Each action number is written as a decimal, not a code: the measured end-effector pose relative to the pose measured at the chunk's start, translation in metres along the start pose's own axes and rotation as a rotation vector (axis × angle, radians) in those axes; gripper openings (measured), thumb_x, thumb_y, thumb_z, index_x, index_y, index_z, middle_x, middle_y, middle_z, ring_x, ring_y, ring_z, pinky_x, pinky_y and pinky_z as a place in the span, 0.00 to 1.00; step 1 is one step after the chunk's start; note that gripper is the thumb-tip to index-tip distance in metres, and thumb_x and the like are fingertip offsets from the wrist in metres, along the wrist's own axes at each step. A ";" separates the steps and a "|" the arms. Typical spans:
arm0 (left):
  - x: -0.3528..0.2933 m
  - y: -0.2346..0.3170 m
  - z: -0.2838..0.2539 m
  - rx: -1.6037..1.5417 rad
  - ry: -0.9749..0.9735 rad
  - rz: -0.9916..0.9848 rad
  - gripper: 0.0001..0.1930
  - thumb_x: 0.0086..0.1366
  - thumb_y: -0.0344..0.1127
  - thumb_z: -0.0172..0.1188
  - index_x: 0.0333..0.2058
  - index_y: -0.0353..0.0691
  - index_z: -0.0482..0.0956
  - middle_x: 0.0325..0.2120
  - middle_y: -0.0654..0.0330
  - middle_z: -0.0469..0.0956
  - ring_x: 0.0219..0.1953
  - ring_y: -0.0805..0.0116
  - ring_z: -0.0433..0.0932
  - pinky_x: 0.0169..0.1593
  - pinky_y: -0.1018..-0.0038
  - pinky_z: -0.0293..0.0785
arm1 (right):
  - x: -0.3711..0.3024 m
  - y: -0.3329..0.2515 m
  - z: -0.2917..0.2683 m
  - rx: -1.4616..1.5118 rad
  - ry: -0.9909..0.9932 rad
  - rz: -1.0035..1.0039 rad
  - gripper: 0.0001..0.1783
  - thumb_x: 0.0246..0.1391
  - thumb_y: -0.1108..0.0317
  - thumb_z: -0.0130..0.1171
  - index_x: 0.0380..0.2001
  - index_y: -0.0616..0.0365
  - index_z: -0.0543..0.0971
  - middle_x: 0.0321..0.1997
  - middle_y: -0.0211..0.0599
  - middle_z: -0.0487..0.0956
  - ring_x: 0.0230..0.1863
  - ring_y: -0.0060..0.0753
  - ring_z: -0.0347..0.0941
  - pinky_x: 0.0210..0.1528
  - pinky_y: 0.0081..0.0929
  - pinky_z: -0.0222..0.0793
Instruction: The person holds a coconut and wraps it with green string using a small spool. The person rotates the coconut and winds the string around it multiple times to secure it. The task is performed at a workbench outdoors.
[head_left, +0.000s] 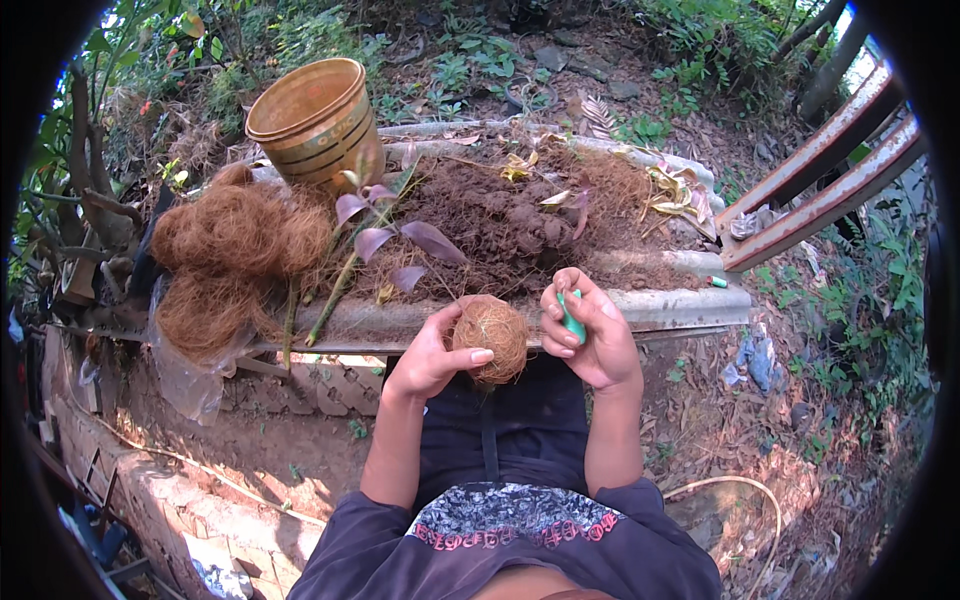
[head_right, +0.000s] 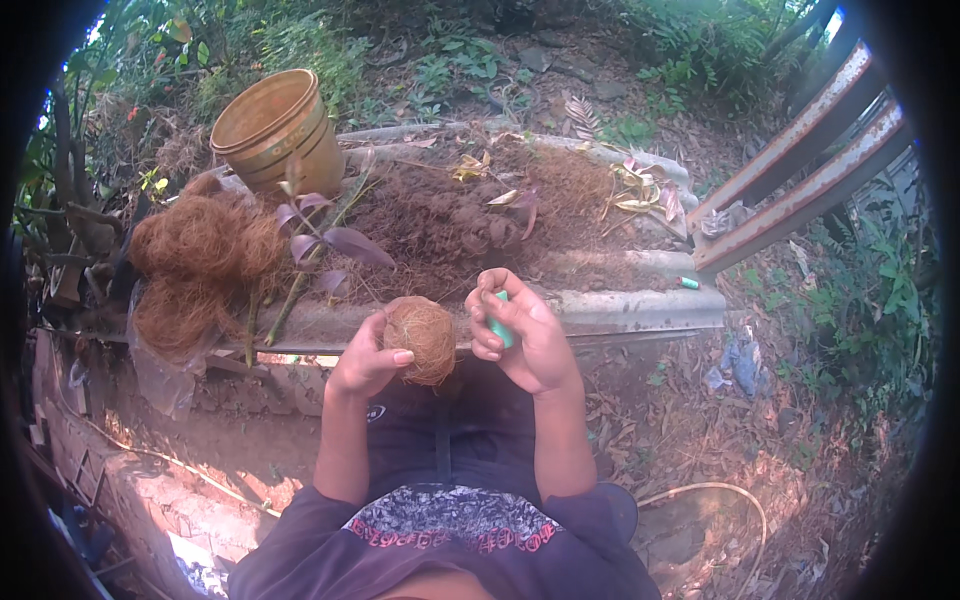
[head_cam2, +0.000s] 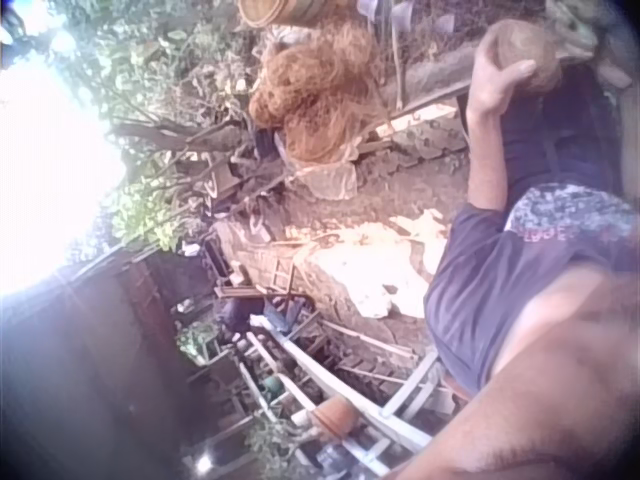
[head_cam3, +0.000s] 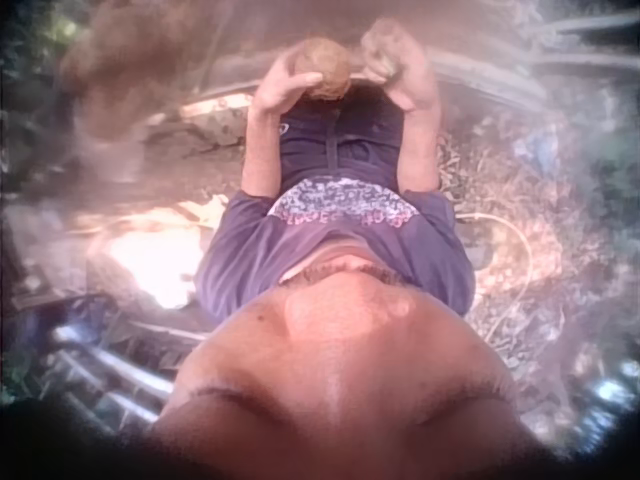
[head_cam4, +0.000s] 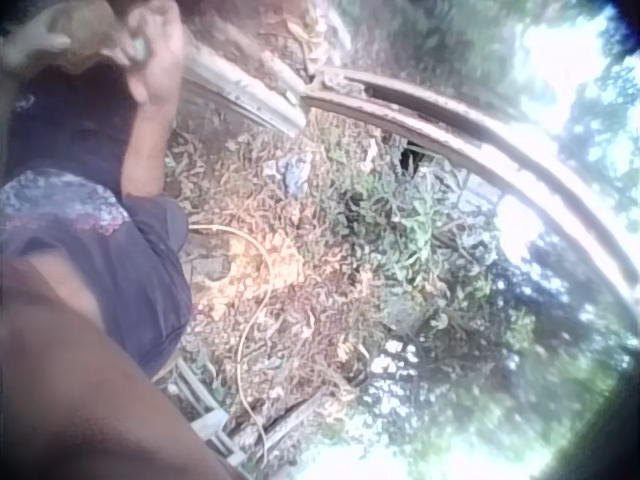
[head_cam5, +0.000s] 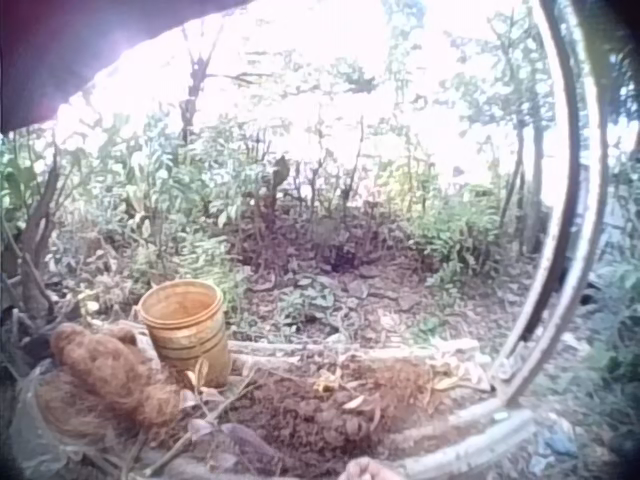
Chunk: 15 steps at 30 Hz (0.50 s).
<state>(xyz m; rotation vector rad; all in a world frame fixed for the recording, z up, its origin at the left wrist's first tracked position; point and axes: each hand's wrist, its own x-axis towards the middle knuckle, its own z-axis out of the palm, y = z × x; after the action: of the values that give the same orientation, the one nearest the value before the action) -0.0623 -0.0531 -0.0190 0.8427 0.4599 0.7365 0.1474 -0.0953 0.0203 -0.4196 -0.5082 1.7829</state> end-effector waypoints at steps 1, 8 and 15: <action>0.000 0.000 0.001 0.029 0.043 0.013 0.36 0.45 0.27 0.69 0.54 0.31 0.64 0.48 0.54 0.72 0.49 0.67 0.73 0.55 0.70 0.68 | -0.004 0.001 0.007 -0.102 0.017 -0.021 0.08 0.59 0.70 0.51 0.41 0.56 0.67 0.33 0.30 0.68 0.23 0.16 0.62 0.24 0.16 0.59; 0.005 -0.005 -0.001 0.276 0.001 0.228 0.37 0.41 0.26 0.70 0.53 0.35 0.65 0.48 0.56 0.70 0.51 0.66 0.71 0.56 0.70 0.67 | -0.029 0.011 0.035 -0.560 -0.007 -0.138 0.07 0.56 0.76 0.53 0.38 0.61 0.70 0.36 0.30 0.71 0.31 0.16 0.66 0.32 0.16 0.63; 0.015 -0.008 0.018 -0.092 0.222 0.334 0.36 0.50 0.24 0.65 0.57 0.41 0.58 0.46 0.57 0.70 0.49 0.67 0.72 0.52 0.69 0.71 | -0.032 0.023 0.049 -0.890 -0.339 0.062 0.08 0.56 0.73 0.53 0.39 0.62 0.72 0.33 0.30 0.73 0.37 0.21 0.69 0.40 0.22 0.66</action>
<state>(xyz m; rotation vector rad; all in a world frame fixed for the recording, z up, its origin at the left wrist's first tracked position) -0.0378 -0.0544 -0.0157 0.7628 0.4842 1.1587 0.1111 -0.1380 0.0497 -0.7421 -1.5558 1.6114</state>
